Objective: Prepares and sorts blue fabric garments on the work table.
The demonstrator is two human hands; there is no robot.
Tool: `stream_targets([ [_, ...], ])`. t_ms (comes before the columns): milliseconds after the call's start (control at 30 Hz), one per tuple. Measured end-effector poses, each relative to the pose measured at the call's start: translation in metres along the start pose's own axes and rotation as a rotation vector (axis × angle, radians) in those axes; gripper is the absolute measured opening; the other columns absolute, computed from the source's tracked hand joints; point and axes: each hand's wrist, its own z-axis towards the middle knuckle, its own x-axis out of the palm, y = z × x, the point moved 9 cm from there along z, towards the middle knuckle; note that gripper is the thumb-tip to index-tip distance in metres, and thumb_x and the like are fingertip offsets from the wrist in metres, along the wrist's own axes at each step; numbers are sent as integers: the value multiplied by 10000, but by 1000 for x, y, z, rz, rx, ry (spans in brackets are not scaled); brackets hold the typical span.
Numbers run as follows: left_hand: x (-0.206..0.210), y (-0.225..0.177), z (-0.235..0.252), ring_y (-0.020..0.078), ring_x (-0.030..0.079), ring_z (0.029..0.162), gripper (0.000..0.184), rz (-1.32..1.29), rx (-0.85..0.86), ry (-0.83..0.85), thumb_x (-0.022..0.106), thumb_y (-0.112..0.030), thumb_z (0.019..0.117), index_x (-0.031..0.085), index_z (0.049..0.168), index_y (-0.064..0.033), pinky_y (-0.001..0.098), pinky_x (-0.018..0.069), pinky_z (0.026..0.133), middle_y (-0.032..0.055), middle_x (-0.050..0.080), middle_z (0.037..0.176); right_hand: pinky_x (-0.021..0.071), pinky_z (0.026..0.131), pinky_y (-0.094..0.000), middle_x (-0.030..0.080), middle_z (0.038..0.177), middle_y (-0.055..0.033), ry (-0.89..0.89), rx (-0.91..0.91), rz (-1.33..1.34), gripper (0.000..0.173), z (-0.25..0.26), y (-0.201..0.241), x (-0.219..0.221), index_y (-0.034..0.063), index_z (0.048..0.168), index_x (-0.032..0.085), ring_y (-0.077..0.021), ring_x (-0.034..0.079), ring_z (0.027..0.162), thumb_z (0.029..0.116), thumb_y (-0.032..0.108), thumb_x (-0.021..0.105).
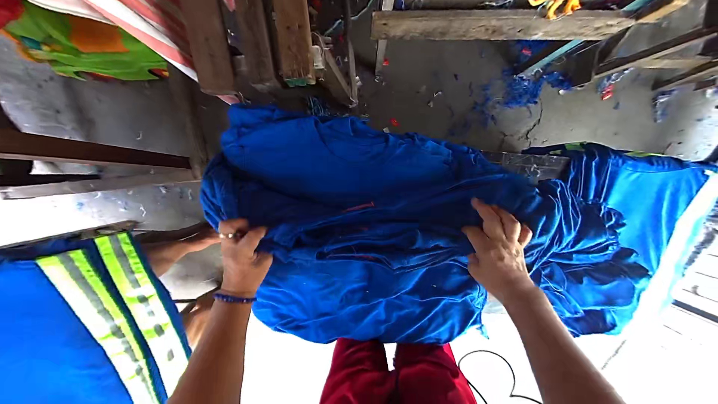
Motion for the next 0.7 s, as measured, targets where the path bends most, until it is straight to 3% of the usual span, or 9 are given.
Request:
stream_targets([
  [100,-1,-6,-29,309,525,1039,75,29,-16,-62,648,16,814,626,816,87,364,399,977,252,543,1035,198,1110,-793,363,1631,-198,154,-90,-1,266,40,-4,15,6,980,763,-485,221,1529,750,-120,719],
  [167,1,-7,-35,291,523,1035,65,39,-45,-88,635,33,807,620,821,95,338,399,973,248,539,1033,84,1139,-805,431,1594,-186,263,-142,-11,321,62,-5,26,2,1019,766,-444,213,1546,733,-141,743],
  [233,1,-7,-36,288,530,1049,69,50,-53,-110,641,38,813,631,846,98,322,403,981,252,549,1052,44,1133,-827,612,1403,-194,309,-178,-6,372,70,-7,34,-3,1063,757,-449,337,1490,727,-162,732],
  [300,-3,-6,-33,305,545,1075,62,82,-23,-139,658,10,838,639,858,65,349,411,1007,237,571,1063,161,1143,-797,670,1208,-255,295,-168,22,388,65,-9,31,-41,1093,722,-478,548,1290,731,-178,713],
  [400,-10,-10,-19,335,537,1136,33,141,61,-149,627,-29,860,651,884,-32,439,331,1038,175,643,1137,415,1039,-682,630,1190,-332,251,-47,101,487,33,-12,12,-101,1201,593,-535,599,1152,728,-167,687],
  [467,-15,-15,2,357,548,1240,84,141,97,-140,590,-18,864,663,896,-42,476,310,1120,149,704,1157,450,1002,-685,629,1195,-353,150,-5,123,598,3,-5,-6,-117,1284,558,-559,606,1136,699,-155,677],
  [533,-15,-19,34,393,574,1287,111,87,145,-87,554,11,896,632,973,-4,543,282,1195,185,722,1113,486,916,-691,643,1101,-350,48,-23,113,529,-25,13,-18,-106,1227,636,-565,626,1046,698,-107,659],
  [633,1,-22,90,465,667,1127,263,52,143,56,563,119,826,674,1061,73,594,473,1045,280,707,1102,524,782,-638,653,963,-293,-46,-60,93,350,-50,36,-16,-65,1062,731,-502,653,902,744,3,599],
  [700,30,-18,125,465,663,1090,320,26,119,203,618,143,808,698,1106,59,622,500,951,278,688,1123,530,774,-619,656,949,-273,-39,-50,108,351,-52,45,-5,-67,1024,736,-483,656,891,704,-16,602],
])
